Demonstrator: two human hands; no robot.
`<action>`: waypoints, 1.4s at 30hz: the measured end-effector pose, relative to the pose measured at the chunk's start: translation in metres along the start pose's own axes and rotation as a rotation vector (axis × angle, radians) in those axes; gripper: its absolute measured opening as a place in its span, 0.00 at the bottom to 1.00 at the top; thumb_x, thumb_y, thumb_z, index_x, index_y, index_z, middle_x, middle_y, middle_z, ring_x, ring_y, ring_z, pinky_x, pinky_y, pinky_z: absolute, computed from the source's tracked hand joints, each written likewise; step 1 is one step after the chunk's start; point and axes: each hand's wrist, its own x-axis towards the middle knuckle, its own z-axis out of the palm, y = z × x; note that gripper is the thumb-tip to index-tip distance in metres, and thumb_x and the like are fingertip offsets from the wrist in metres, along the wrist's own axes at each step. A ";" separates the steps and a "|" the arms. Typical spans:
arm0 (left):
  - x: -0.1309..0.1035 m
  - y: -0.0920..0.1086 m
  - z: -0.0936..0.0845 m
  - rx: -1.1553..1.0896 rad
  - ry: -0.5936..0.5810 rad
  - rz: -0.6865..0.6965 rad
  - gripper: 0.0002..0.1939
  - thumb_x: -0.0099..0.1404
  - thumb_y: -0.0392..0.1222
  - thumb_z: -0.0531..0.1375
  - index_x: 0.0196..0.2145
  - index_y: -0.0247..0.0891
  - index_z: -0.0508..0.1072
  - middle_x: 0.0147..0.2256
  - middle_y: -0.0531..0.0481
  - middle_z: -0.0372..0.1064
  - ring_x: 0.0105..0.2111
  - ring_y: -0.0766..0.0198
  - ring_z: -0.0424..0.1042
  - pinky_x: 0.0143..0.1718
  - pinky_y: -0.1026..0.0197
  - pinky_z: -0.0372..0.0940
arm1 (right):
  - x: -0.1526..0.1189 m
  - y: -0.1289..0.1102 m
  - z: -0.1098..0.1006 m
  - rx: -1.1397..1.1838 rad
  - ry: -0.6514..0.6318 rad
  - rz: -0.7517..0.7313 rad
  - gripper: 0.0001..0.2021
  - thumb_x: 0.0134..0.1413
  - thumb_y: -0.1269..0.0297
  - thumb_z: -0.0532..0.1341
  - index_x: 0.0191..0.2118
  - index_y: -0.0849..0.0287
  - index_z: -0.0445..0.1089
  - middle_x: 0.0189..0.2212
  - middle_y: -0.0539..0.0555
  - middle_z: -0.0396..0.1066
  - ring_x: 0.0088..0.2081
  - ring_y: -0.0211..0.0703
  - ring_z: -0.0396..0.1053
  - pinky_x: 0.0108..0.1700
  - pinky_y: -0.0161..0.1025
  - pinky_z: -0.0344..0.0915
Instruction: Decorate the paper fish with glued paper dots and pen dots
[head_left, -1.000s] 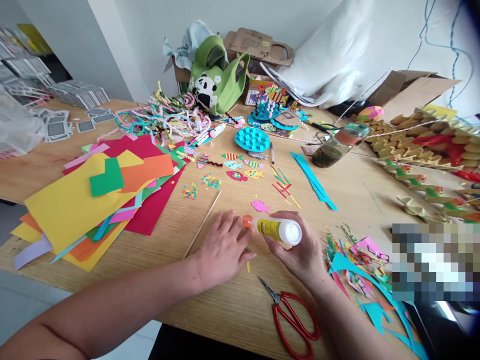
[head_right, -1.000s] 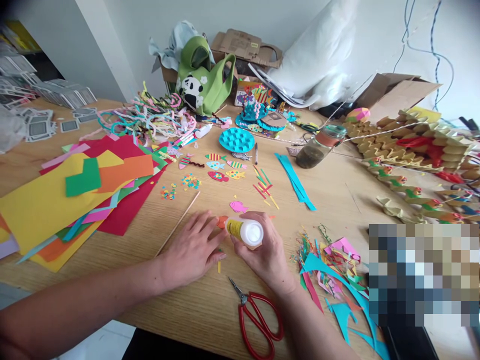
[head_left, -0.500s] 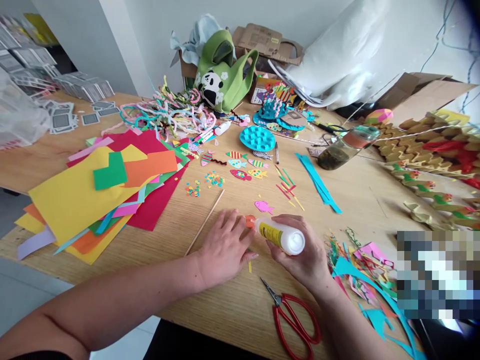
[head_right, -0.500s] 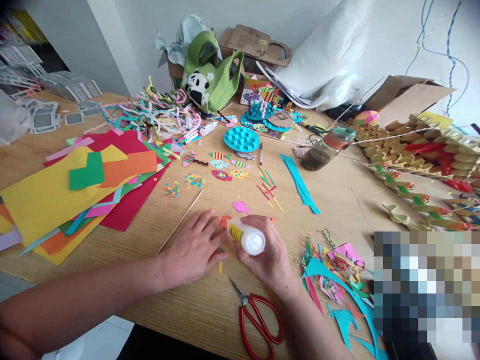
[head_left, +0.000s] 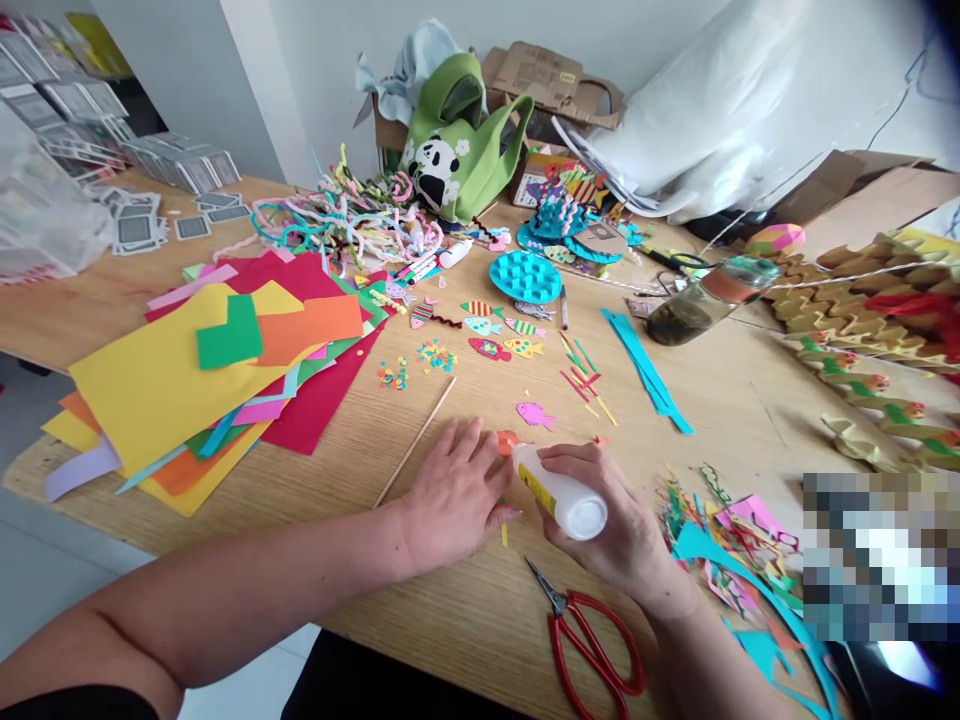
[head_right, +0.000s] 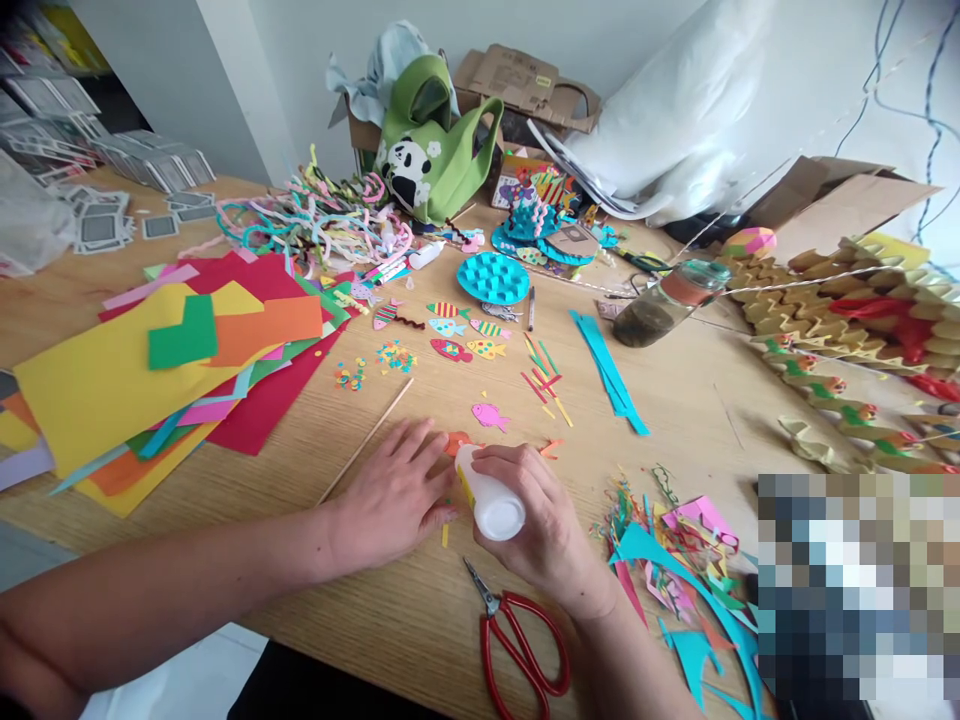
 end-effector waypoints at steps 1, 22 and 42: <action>0.000 0.000 0.000 0.001 -0.006 0.000 0.25 0.70 0.56 0.51 0.56 0.37 0.67 0.58 0.38 0.61 0.63 0.42 0.52 0.61 0.38 0.48 | 0.000 -0.001 -0.001 -0.001 -0.019 -0.002 0.25 0.51 0.70 0.64 0.55 0.53 0.61 0.46 0.59 0.71 0.46 0.52 0.71 0.45 0.48 0.70; 0.000 0.000 -0.003 -0.001 -0.019 -0.002 0.26 0.70 0.56 0.51 0.59 0.39 0.64 0.59 0.39 0.60 0.62 0.41 0.52 0.61 0.38 0.48 | 0.004 0.007 0.007 0.106 0.266 0.352 0.16 0.52 0.63 0.66 0.46 0.54 0.66 0.41 0.56 0.71 0.42 0.47 0.71 0.40 0.42 0.70; 0.001 0.000 -0.004 0.008 -0.016 0.009 0.26 0.70 0.55 0.52 0.58 0.37 0.65 0.58 0.37 0.60 0.62 0.41 0.53 0.61 0.38 0.50 | 0.011 0.003 0.004 0.033 0.254 0.312 0.15 0.51 0.67 0.65 0.45 0.55 0.65 0.40 0.55 0.72 0.40 0.44 0.72 0.41 0.39 0.69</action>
